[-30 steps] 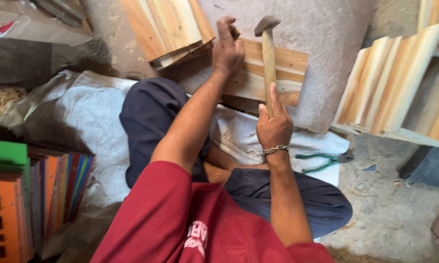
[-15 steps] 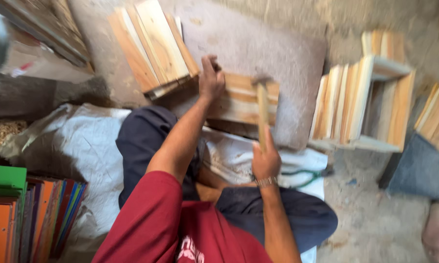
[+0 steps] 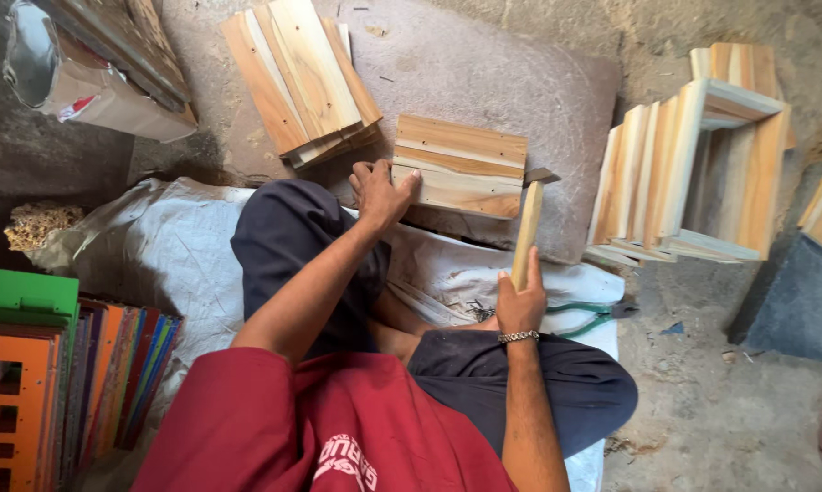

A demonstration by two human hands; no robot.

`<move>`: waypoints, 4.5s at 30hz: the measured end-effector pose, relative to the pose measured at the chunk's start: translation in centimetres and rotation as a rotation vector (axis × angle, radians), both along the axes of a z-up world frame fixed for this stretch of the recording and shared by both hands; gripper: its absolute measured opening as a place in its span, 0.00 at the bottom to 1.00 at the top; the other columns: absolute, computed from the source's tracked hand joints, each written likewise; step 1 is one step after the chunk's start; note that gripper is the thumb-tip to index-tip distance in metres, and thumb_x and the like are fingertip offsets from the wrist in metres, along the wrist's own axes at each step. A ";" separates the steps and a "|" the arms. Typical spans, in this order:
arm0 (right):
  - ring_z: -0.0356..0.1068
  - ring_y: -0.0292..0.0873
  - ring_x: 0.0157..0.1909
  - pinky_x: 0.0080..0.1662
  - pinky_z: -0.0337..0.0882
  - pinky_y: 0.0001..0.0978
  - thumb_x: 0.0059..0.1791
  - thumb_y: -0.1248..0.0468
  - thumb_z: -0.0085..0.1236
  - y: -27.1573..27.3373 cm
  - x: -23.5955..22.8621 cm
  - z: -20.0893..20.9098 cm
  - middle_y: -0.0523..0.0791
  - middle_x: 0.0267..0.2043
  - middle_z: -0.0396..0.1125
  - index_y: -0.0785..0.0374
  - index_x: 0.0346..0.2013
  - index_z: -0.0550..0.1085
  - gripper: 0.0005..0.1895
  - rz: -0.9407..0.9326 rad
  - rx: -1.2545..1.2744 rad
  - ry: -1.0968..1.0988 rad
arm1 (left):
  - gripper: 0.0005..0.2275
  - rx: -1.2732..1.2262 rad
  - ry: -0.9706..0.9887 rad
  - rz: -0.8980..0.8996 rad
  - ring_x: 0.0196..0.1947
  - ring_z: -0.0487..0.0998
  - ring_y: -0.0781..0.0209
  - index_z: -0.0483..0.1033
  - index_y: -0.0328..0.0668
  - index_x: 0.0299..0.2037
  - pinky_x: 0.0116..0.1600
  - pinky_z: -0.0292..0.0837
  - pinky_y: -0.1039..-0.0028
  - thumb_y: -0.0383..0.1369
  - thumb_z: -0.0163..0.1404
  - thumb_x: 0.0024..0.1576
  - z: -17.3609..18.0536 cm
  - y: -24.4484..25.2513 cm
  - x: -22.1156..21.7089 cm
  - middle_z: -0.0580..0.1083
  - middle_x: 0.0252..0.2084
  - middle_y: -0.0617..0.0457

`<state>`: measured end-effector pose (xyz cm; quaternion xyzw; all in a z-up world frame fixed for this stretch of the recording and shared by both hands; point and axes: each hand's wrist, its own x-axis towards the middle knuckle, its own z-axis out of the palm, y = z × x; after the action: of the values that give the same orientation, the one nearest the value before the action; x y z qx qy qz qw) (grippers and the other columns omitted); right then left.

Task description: The person sits on the floor and assembles small wooden frames by nailing planks together. They use a hammer to drive nails into the wood, occasionally adjusting the pieces and stacking completed frames.

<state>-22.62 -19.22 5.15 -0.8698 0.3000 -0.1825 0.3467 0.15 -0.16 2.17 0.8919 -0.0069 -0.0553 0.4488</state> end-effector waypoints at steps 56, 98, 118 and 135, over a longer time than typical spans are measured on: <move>0.59 0.34 0.15 0.16 0.60 0.28 0.48 0.68 0.59 -1.1 2.1 0.6 0.42 0.21 0.63 0.53 0.76 0.53 0.43 -0.210 0.793 -0.054 | 0.51 0.455 -0.014 -0.140 0.74 0.49 0.28 0.52 0.30 0.70 0.75 0.48 0.49 0.58 0.65 0.44 6.6 11.4 12.8 0.51 0.73 0.24; 0.64 0.34 0.20 0.20 0.64 0.26 0.50 0.72 0.57 -3.2 -0.1 -5.7 0.44 0.28 0.67 0.65 0.62 0.68 0.24 -0.330 0.664 -0.185 | 0.14 0.134 -0.426 -0.491 0.51 0.81 0.45 0.69 0.51 0.62 0.55 0.77 0.59 0.26 0.49 0.67 6.0 4.1 1.4 0.79 0.52 0.46; 0.70 0.36 0.26 0.24 0.71 0.28 0.52 0.69 0.54 -2.1 0.4 -5.0 0.47 0.37 0.70 0.63 0.69 0.55 0.32 -0.250 0.665 0.008 | 0.30 -0.126 -0.123 0.017 0.57 0.70 0.41 0.67 0.28 0.58 0.61 0.66 0.58 0.35 0.65 0.48 -3.9 4.4 1.8 0.69 0.56 0.35; 0.58 0.55 0.71 0.68 0.64 0.52 0.55 0.57 0.60 -6.9 0.9 5.8 0.57 0.66 0.58 0.65 0.73 0.61 0.34 -0.136 -0.617 -0.212 | 0.13 -0.771 0.278 0.022 0.34 0.73 0.67 0.74 0.32 0.44 0.38 0.72 0.75 0.35 0.60 0.59 -8.7 3.6 2.9 0.74 0.36 0.53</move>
<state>-21.71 -26.16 10.91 -0.8879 0.2503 -0.3770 0.0834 3.10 3.47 -6.51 0.6422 0.0430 -0.1641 0.7476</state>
